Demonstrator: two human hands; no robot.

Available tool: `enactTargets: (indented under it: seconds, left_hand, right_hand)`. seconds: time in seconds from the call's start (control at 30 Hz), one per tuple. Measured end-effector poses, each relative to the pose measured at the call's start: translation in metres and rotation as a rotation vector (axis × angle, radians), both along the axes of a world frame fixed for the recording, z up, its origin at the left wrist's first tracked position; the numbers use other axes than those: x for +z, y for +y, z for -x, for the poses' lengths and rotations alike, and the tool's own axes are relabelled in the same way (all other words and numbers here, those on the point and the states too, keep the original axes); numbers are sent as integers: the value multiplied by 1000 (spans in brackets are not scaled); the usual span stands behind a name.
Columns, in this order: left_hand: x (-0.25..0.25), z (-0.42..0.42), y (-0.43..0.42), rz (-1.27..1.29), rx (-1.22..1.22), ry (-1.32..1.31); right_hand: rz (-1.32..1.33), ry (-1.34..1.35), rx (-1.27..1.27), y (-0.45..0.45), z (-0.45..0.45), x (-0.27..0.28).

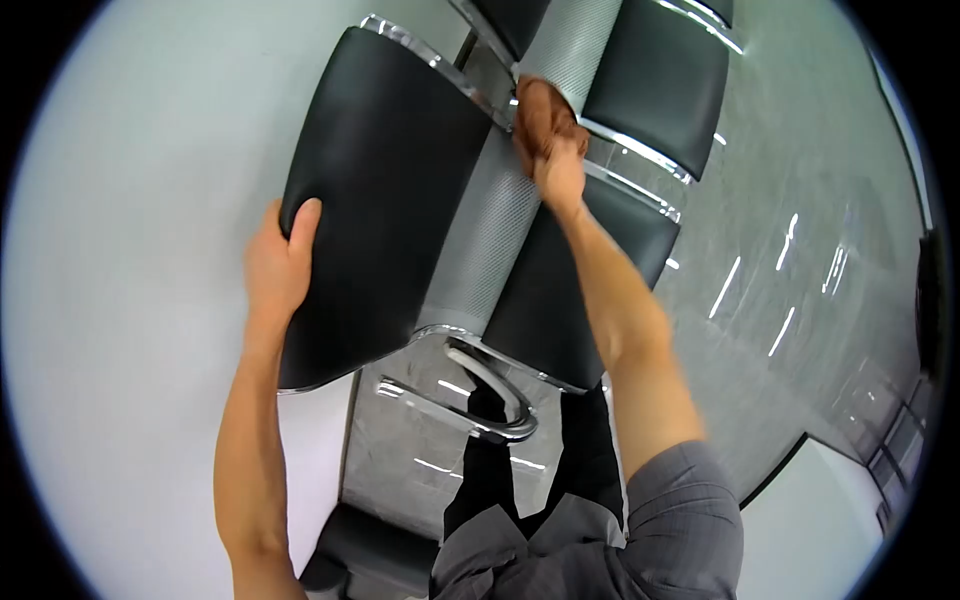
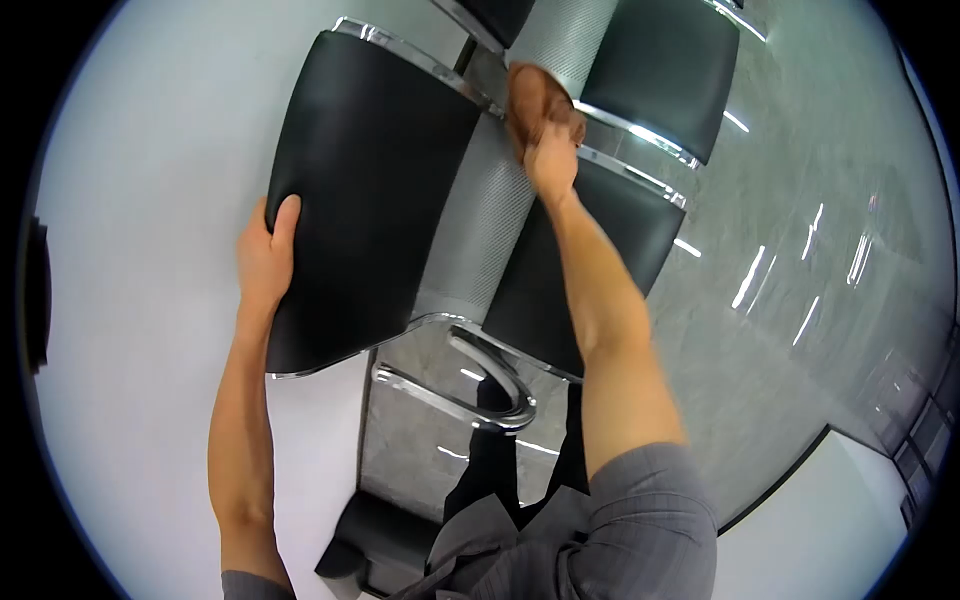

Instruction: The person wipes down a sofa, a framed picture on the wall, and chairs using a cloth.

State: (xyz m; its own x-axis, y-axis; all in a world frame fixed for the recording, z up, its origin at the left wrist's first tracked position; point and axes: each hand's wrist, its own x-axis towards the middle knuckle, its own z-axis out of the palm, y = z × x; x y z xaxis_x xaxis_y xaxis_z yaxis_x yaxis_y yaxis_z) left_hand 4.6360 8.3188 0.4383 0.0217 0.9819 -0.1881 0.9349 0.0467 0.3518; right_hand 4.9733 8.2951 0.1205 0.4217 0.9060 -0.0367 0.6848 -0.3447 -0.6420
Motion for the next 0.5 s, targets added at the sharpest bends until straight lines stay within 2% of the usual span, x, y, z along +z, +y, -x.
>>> enactTargets:
  seconds: [0.03,0.07,0.13,0.17,0.2,0.3,0.33,0.4,0.43,0.5]
  left_hand:
    - [-1,1,-1,0,5,-10]
    - [-2,-1,-1,-21,5,49]
    - [-3,-5,-2,-60,12,79]
    - [-2,-7,-1,-65,15,71]
    - [-1,-9,-2,-49,29,81]
    - [3,-12,-4,-100,6,97]
    - [4,-12,-4,-88,16,121]
    - [4,-12,-5,-85,27,123]
    - [3,-12,-5,-75,21,103]
    - [3,-8,4,-84,1,66]
  right_hand:
    - [75,-68,58,-22,7,-22]
    - [79,-342,235,-54,24,-55]
    - [332,-450,556,-126,72,-8]
    - [379,-346,724,-157,93,7]
    - [297,-313,898,-198,114,6]
    - [619,242,1116,-279,158,15]
    - [754,442,919,-296,165,23]
    - [802,618,768,-311,148,49]
    - [797,652,667,-314,140,53]
    - [665,964,482,-311,104,54]
